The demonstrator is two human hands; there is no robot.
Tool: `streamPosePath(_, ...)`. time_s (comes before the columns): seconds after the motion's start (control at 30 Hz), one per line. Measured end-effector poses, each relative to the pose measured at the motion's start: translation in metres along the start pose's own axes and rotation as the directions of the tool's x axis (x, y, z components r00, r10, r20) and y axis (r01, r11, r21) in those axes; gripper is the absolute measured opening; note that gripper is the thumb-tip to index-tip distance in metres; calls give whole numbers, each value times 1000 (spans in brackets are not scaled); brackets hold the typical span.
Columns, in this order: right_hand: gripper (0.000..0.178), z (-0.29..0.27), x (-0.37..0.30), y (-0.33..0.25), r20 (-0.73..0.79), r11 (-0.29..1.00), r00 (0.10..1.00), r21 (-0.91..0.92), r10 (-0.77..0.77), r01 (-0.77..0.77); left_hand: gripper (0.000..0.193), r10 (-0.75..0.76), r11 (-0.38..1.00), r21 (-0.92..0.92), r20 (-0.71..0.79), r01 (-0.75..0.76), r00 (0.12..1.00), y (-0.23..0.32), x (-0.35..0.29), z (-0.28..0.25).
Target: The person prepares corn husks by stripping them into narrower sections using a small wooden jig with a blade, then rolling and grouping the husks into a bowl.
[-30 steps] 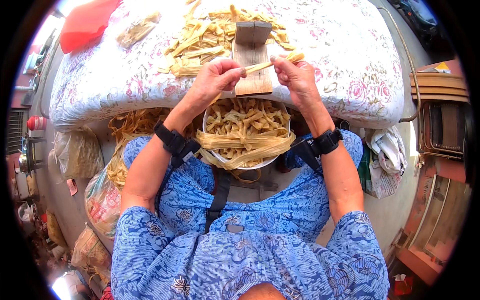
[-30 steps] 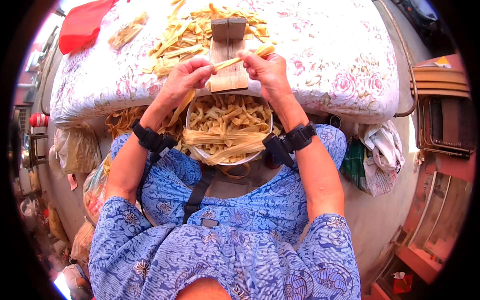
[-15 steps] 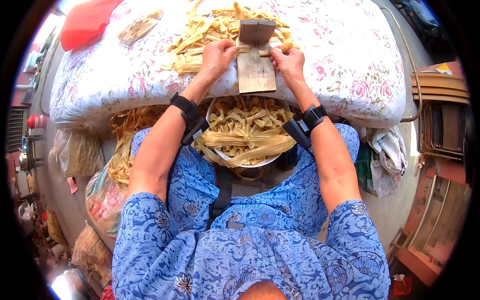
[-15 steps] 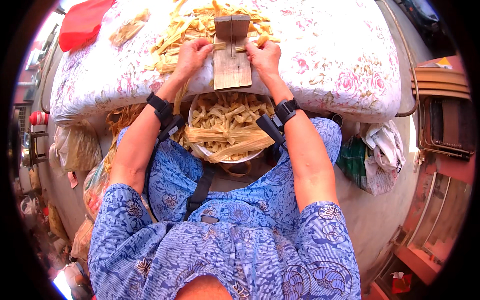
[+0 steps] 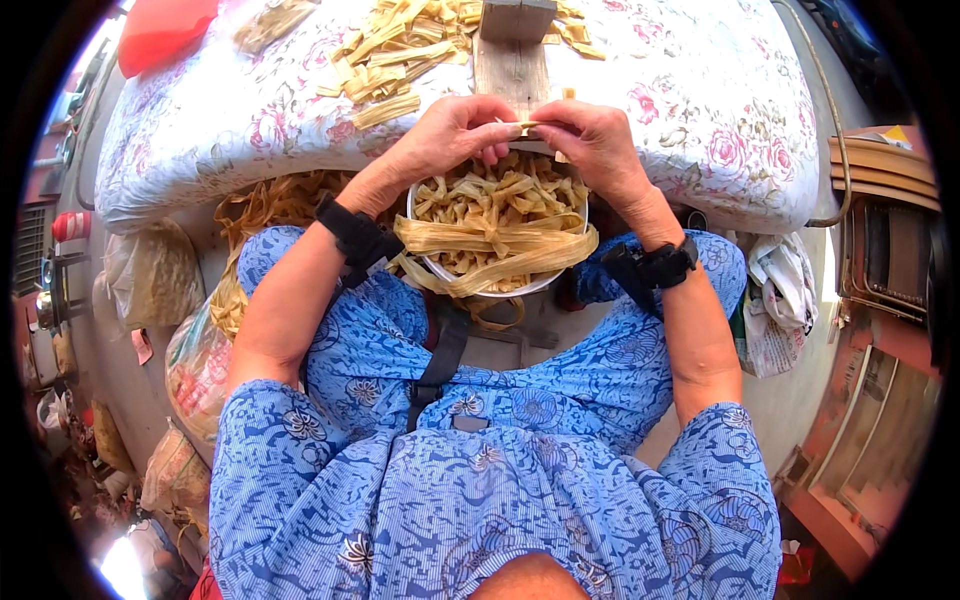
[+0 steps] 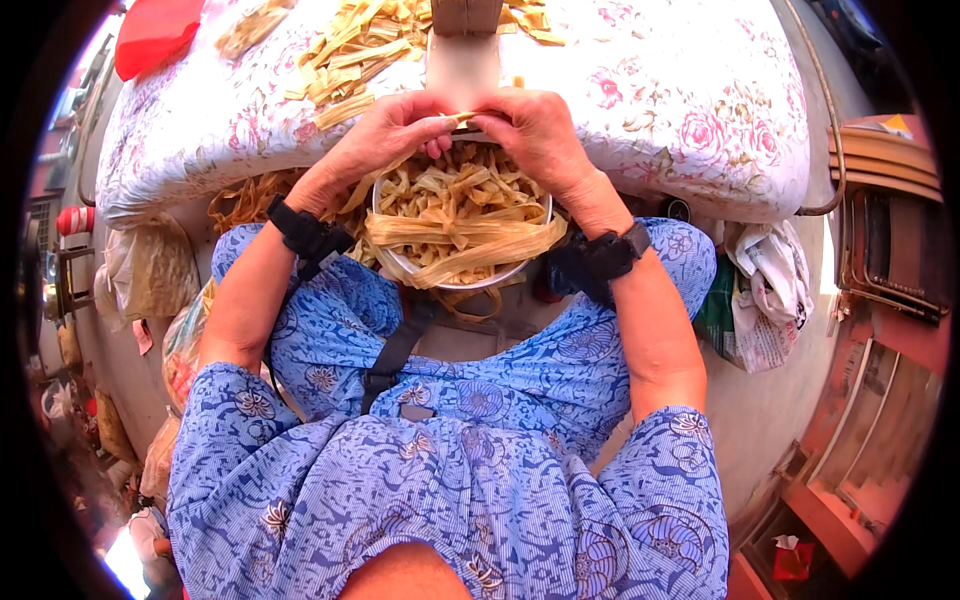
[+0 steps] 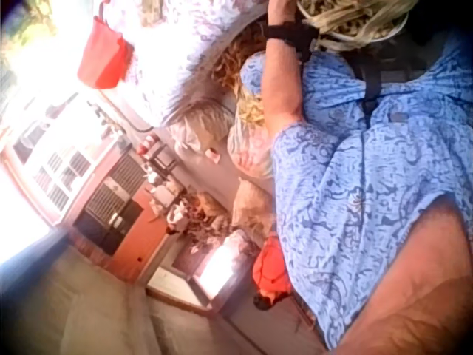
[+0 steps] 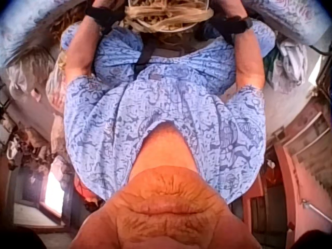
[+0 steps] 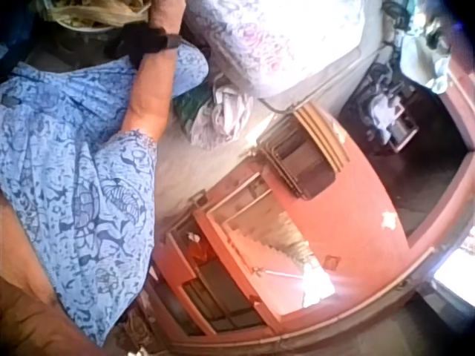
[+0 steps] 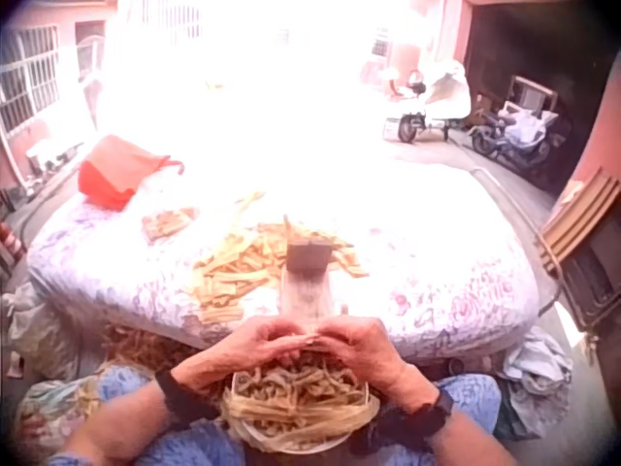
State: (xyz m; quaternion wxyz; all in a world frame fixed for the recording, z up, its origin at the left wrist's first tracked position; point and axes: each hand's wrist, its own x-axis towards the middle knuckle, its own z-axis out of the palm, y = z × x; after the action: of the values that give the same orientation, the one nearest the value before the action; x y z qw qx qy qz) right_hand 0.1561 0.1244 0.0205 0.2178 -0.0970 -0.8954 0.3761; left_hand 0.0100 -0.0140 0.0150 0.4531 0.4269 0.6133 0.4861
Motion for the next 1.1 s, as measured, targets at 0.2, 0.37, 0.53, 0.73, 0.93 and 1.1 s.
streamPosePath(0.2, 19, -7, 1, 1, -19, 994, 1000, 112, 16, -14, 16, -57, 985, -162, 11, 58, 998, -18, -7, -19)
streamPosePath(0.37, 34, -7, 6, 9, 158, 899, 960, 343, 231, -273, 13, 406, 849, 377, -15, -370, 914, -4, -4, 12)
streamPosePath(0.53, 38, 2, -5, 15, 604, 662, 737, 422, 304, -619, 9, 513, 711, 486, 136, -508, 848, 14, 0, 13)
streamPosePath(0.73, 27, 6, -3, -13, 675, 296, 737, 712, -40, -636, 16, 333, 934, 152, -42, -324, 942, 4, 6, -15)
streamPosePath(0.93, 21, 18, 8, -6, 325, 529, 921, 753, 217, -391, 25, -57, 869, -449, 324, 207, 944, -23, 5, 4)
streamPosePath(1.1, 22, 21, 6, 8, 128, 995, 988, 26, 90, -94, 19, -158, 585, -650, 495, 485, 854, -34, 11, 23)
